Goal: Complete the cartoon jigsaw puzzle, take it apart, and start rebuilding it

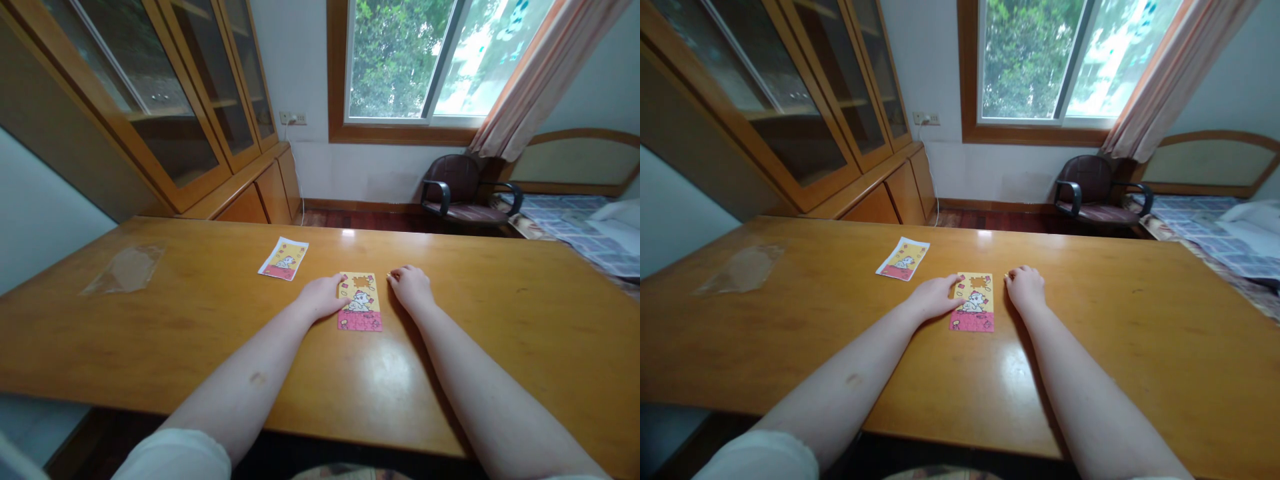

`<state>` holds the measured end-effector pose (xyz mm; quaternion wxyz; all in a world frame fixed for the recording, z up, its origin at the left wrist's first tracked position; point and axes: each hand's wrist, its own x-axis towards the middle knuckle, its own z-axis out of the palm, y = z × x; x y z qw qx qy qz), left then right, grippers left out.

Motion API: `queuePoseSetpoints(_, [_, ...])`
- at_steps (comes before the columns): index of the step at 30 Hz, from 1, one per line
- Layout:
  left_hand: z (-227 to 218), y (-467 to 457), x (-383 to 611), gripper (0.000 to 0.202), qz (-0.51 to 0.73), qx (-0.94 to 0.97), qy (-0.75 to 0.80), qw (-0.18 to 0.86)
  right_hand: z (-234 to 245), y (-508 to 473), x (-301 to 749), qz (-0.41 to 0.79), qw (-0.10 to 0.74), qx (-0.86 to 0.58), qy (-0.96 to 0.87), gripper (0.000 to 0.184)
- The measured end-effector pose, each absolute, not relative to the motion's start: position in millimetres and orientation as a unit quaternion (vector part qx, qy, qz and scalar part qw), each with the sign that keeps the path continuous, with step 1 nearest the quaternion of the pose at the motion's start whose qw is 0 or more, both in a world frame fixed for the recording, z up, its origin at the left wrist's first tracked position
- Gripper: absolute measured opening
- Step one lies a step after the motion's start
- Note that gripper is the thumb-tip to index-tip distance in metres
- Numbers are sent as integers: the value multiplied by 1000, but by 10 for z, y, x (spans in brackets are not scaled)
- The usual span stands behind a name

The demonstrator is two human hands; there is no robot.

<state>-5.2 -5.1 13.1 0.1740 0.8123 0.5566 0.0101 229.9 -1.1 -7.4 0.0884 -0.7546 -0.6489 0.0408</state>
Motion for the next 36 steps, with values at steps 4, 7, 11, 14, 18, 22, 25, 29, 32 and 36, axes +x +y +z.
queuePoseSetpoints(4, [114, -48, -58, 64, 14, 813, 556, 171, -112, 33, 2331, 57, 103, -751, -650, 26])
queuePoseSetpoints(7, [121, -53, -57, 65, 13, 812, 558, 169, -139, 58, 2339, 61, 107, -749, -651, 25])
queuePoseSetpoints(11, [146, -63, -49, 65, 8, 812, 557, 171, -150, 53, 2324, 56, 109, -735, -667, 23])
queuePoseSetpoints(14, [166, -70, -43, 65, 3, 809, 562, 173, -137, 26, 2314, 41, 108, -737, -666, 27])
queuePoseSetpoints(18, [174, -72, -43, 65, 2, 808, 562, 175, -122, 9, 2316, 24, 92, -748, -656, 32])
queuePoseSetpoints(22, [155, -63, -50, 65, 5, 811, 558, 174, -123, 23, 2318, 24, 86, -742, -665, 31])
queuePoseSetpoints(25, [144, -60, -51, 64, 8, 812, 557, 174, -113, 18, 2305, 23, 84, -739, -669, 31])
queuePoseSetpoints(29, [163, -69, -42, 65, 3, 809, 561, 173, -65, -22, 2266, 15, 80, -737, -671, 33])
queuePoseSetpoints(32, [177, -74, -37, 64, 1, 806, 565, 176, -38, -40, 2243, 18, 81, -737, -671, 33])
queuePoseSetpoints(36, [160, -67, -43, 64, 5, 809, 562, 174, -69, -4, 2242, 40, 89, -738, -668, 28])
